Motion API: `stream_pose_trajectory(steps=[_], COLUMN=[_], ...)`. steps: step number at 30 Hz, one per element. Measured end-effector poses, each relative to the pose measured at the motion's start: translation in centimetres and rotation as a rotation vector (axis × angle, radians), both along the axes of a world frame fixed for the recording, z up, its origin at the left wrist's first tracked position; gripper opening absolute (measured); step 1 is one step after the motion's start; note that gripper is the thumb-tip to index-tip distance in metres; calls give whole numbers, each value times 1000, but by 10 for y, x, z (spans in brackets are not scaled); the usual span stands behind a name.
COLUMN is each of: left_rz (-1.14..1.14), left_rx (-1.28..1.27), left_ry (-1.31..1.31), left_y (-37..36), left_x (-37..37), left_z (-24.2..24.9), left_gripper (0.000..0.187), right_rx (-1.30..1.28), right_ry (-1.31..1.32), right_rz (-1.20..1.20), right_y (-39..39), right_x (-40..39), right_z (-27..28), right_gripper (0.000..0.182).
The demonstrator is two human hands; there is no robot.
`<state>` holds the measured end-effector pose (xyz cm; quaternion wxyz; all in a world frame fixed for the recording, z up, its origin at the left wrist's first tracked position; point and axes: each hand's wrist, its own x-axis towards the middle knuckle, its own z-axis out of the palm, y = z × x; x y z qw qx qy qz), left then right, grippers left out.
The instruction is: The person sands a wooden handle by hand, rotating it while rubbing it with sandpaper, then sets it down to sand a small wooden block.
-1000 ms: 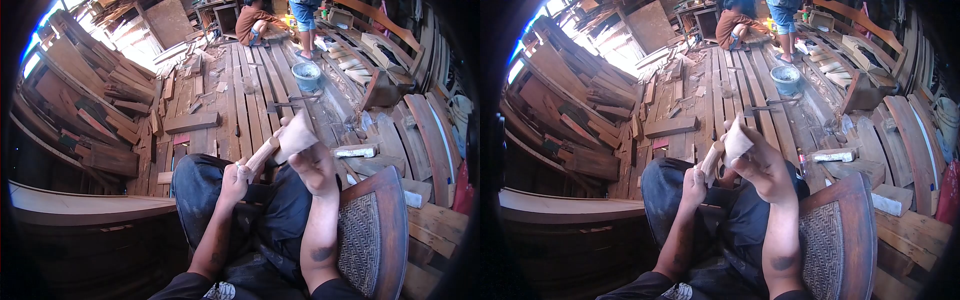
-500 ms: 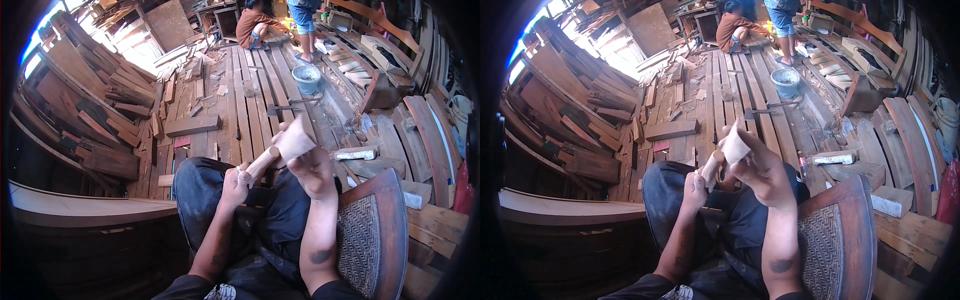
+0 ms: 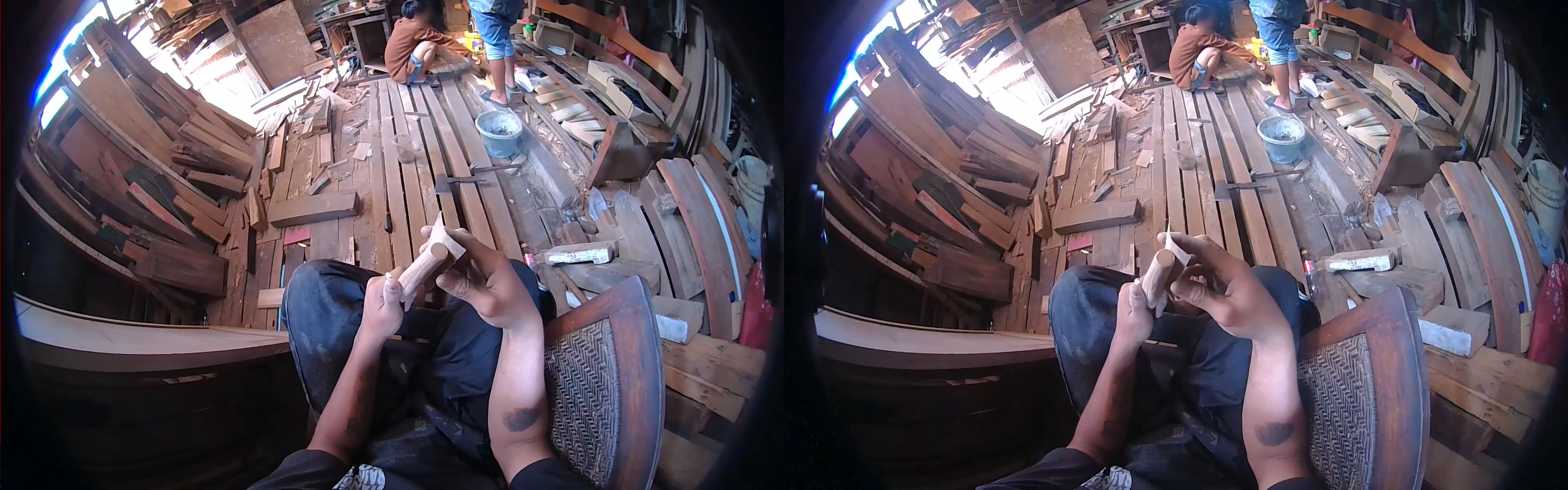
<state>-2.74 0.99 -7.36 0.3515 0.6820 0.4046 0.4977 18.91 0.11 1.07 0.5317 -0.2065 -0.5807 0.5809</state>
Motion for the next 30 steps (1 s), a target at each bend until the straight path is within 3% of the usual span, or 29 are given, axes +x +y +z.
stream_pose_trajectory(steps=[1,4,7,9,11,13,18,21,22,25,26,29,30], left_rz=[-10,-21,-2,8,-16,-18,26,4,4,6,7,-15,-22], left_rx=[-4,-25,-34,-31,-14,-13,-43,-26,-22,-24,-33,-26,-20], left_ry=[-7,-20,-34,-69,-38,-16,-61,-33,-27,-27,-37,-32,-28], left_y=[0,-1,-3,-4,0,-1,0,3,2,1,1,2,1], left_x=[0,0,2,6,1,0,3,1,1,2,2,-1,-2], left_z=[1,-1,2,9,0,-2,2,-6,-6,-3,-3,-5,-7], left_gripper=[81,82,83,83,82,81,78,76,76,75,74,74,74], right_rx=[-17,138,80,-12,49,165,55,129,219,119,103,115,162], right_ry=[-71,254,212,-109,192,282,14,138,290,105,-64,178,138], right_rz=[-13,13,18,18,47,27,3,6,9,-13,-81,-54,-17], right_y=[-1,0,-1,0,-3,-1,-2,2,3,4,2,1,5], right_x=[0,-1,-5,0,-5,1,4,8,2,4,3,-2,8], right_z=[0,7,2,-4,3,10,-2,5,3,-3,-3,1,4], right_gripper=[59,60,60,61,62,63,64,63,60,60,59,59,59])
